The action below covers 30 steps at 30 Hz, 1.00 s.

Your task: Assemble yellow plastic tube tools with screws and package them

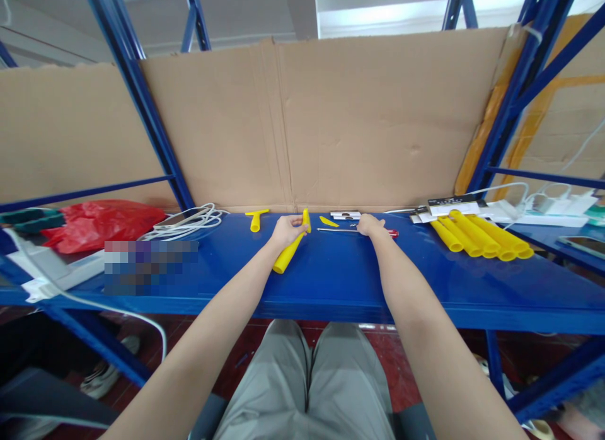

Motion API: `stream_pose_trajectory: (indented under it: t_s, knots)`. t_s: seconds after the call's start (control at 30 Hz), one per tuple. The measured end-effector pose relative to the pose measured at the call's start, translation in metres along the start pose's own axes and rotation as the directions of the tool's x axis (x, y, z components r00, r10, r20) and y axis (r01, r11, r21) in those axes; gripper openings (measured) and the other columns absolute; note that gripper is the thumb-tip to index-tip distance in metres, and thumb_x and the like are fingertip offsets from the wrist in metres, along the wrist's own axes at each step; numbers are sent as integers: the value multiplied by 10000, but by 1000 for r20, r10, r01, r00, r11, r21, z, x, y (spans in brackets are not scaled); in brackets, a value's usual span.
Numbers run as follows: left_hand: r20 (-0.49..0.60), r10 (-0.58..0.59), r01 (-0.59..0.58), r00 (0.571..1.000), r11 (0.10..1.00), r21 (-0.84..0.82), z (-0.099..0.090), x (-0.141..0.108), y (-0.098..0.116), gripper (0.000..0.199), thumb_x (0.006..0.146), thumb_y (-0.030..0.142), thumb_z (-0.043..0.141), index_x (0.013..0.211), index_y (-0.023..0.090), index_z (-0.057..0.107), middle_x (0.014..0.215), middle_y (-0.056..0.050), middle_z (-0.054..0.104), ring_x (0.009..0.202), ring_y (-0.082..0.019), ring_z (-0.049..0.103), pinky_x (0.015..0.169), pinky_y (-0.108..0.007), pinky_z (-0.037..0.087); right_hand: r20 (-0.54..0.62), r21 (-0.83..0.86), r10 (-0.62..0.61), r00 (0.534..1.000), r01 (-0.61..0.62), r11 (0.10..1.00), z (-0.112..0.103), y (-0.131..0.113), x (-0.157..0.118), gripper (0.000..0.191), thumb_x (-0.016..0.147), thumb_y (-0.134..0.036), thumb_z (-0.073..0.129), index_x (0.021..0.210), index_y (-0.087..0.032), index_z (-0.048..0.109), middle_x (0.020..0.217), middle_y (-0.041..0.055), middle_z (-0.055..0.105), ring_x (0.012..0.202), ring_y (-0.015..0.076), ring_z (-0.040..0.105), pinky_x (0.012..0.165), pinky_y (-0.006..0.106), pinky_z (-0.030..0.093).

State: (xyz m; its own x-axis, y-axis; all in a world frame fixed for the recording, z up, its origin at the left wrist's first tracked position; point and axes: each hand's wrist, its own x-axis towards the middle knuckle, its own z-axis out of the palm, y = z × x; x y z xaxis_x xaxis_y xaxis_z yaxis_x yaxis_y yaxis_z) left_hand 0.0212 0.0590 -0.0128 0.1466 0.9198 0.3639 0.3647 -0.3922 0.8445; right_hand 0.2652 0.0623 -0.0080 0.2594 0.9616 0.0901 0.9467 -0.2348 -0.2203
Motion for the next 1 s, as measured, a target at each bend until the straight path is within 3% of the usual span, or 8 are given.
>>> stream_pose_trajectory:
  t_s: [0.23,0.37,0.57,0.77,1.0]
  knots:
    - [-20,-35,36,999,999,29,-3,-2,2,311,720,86,698,1030,105,689,1058,-111,707,931,-204,684,818,-291,548,-51,24,-21,998,22,999,0,0,0,222,855,-230,476,952,-176,669,1027,138,677,1091,295,576,971,535,353]
    - [-50,-33,36,998,998,60,-5,-4,4,267,710,96,720,974,106,684,1023,-120,710,934,-212,681,818,-292,540,-102,114,-146,984,157,981,-2,-10,-5,187,866,-228,465,858,-186,647,911,96,690,990,254,600,923,451,397]
    - [-26,-51,50,998,997,-60,-5,-4,5,257,675,59,733,912,105,645,934,-109,713,790,-198,702,762,-314,553,-276,341,-390,879,469,815,1,-49,-21,163,875,-225,442,804,-182,583,904,64,657,852,165,579,819,287,441]
    - [92,-46,69,995,963,-262,-2,-10,16,193,721,37,688,848,121,568,754,-36,695,601,-156,684,644,-293,553,-416,351,-533,737,671,654,8,-72,-28,128,858,-220,448,765,-191,531,884,44,569,883,164,526,832,300,417]
    - [168,-19,80,986,928,-365,2,-12,16,237,723,69,715,839,135,519,653,-3,674,567,-158,682,552,-241,528,-435,329,-559,706,703,631,8,-68,-25,139,850,-195,464,720,-199,513,841,32,526,933,175,502,883,322,386]
